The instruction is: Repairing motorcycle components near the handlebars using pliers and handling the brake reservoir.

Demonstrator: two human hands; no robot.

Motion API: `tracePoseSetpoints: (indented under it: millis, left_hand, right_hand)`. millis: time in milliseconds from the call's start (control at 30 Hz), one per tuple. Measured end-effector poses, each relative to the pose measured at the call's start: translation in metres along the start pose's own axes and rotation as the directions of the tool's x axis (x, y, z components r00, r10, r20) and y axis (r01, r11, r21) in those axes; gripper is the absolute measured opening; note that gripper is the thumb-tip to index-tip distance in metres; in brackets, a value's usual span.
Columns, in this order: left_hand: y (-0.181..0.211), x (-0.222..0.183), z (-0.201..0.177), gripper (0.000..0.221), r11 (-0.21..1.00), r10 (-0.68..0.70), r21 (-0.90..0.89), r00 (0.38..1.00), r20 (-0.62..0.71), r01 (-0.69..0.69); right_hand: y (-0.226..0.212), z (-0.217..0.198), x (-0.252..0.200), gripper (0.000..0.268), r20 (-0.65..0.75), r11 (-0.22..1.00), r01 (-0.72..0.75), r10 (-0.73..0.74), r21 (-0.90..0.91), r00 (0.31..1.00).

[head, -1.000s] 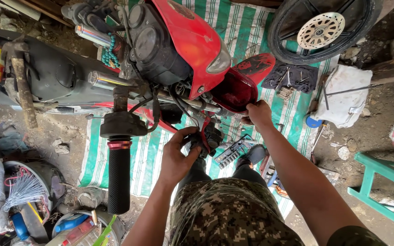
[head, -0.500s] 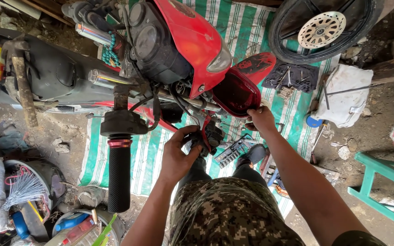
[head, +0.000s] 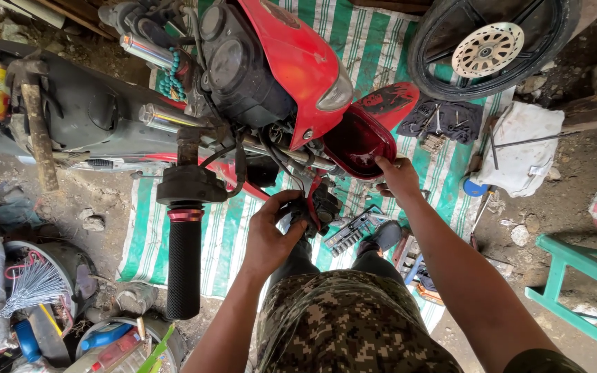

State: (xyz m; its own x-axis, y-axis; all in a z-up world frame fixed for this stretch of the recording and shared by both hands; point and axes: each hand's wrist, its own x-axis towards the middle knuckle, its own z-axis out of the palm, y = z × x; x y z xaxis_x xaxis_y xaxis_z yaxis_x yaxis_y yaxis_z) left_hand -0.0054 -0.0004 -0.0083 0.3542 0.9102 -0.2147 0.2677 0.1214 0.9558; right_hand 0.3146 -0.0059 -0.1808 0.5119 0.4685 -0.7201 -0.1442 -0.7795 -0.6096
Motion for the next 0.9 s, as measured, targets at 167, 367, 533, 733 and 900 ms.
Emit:
tracePoseSetpoints:
  millis: [167,367,533,733,900]
  left_hand:
    - [-0.003,0.002,-0.001,0.057,1.0,-0.004,-0.006,1.0,0.0,0.004]
    - [-0.011,0.005,-0.009,0.06,0.999,0.015,-0.029,1.0,0.017,-0.015]
    - [-0.013,0.008,-0.009,0.059,0.999,0.025,-0.021,1.0,0.018,-0.024]
    - [0.001,0.006,-0.013,0.054,1.0,0.027,0.001,0.999,0.02,-0.027]
    - [-0.002,0.003,-0.016,0.051,1.0,0.015,0.0,1.0,0.011,-0.015]
  right_hand:
    - [-0.002,-0.022,-0.013,0.11,-0.083,0.97,0.055,-0.077,-0.238,0.994]
    - [-0.034,-0.051,-0.076,0.095,-0.066,0.959,0.249,-0.26,-0.139,0.963]
    - [-0.054,0.005,-0.014,0.08,0.083,0.983,0.17,-0.164,-0.067,0.983]
    - [-0.027,0.033,0.021,0.046,-0.024,0.982,0.152,-0.15,0.113,0.988]
    - [-0.017,0.023,0.043,0.054,0.026,0.971,0.166,-0.173,0.173,0.985]
